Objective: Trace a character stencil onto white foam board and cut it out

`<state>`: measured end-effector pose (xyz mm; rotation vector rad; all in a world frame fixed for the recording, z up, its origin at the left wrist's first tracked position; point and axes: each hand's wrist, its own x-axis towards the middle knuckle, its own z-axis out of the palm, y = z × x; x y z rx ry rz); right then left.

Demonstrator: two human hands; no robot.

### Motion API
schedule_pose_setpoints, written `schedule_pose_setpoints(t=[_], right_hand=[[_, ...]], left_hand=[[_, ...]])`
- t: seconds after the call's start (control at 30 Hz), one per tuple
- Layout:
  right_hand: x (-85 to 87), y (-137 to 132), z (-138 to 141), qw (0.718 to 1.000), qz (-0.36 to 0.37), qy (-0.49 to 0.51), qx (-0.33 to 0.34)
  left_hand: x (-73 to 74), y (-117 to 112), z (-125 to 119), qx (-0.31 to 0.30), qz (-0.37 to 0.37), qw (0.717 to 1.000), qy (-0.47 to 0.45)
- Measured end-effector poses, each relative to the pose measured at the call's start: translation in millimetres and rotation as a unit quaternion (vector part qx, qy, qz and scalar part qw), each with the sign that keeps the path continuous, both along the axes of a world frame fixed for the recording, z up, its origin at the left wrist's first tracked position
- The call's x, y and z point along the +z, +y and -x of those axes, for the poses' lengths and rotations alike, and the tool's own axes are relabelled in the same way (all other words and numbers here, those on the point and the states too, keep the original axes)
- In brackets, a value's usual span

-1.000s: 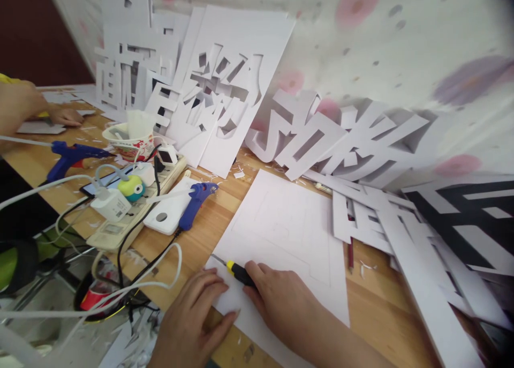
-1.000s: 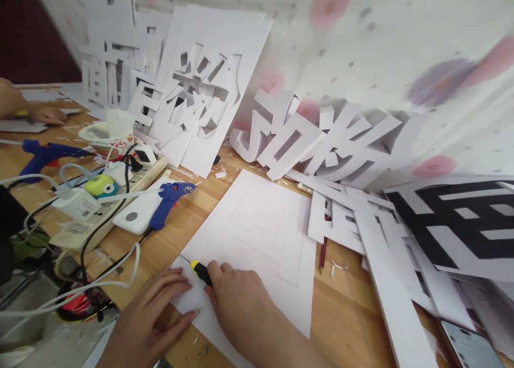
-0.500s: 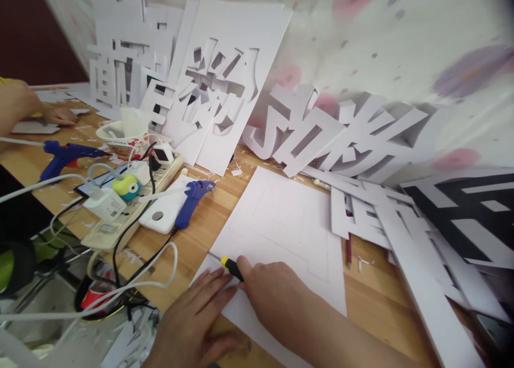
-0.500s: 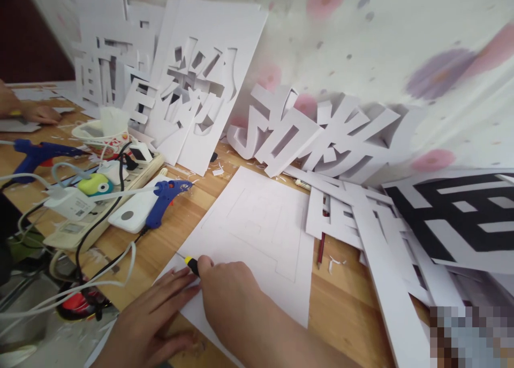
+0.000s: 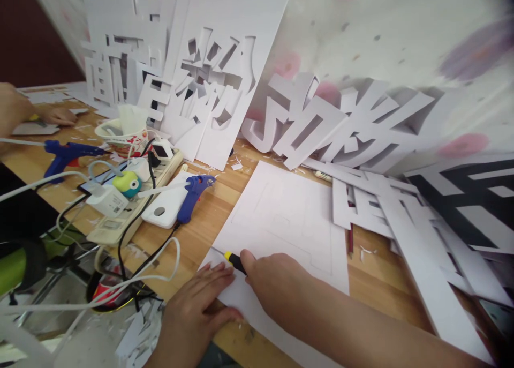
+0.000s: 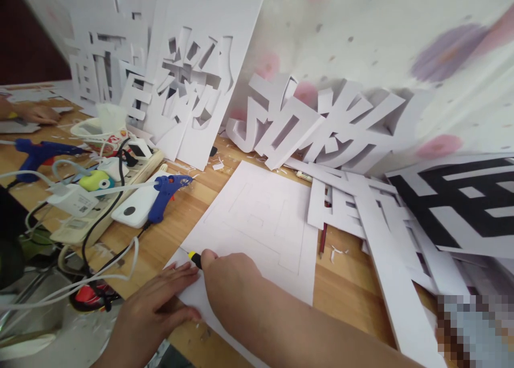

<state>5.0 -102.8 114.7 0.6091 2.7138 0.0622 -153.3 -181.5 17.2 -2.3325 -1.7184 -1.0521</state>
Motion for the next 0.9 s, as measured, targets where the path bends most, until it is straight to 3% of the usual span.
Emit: schedule_pose_setpoints(t=[0.17,0.4,0.7,0.9], right_hand=[[-7.0,-4.4,-6.8,1.000,-0.007,0.006,-0.003],[-34.2,-7.8,-27.1,0.987,0.053,0.089,-0.125],[-18.4,-10.8,-41.5,0.982,0.080,0.080,-0.150],[-28.5,-12.5,-57.4,0.983,0.073,0.069,-0.154]], left_hand=[[1.3,0.0,-1.0,0.003,-0.009,1.000,-0.017],[-0.4,-1.6,-1.8,0.008,0.001,1.000,-0.016],[7.8,0.0,-4.2,0.009,-0.011,1.000,-0.022],[3.7,-1.7,-2.8,0.009,0.008,1.000,-0.029]])
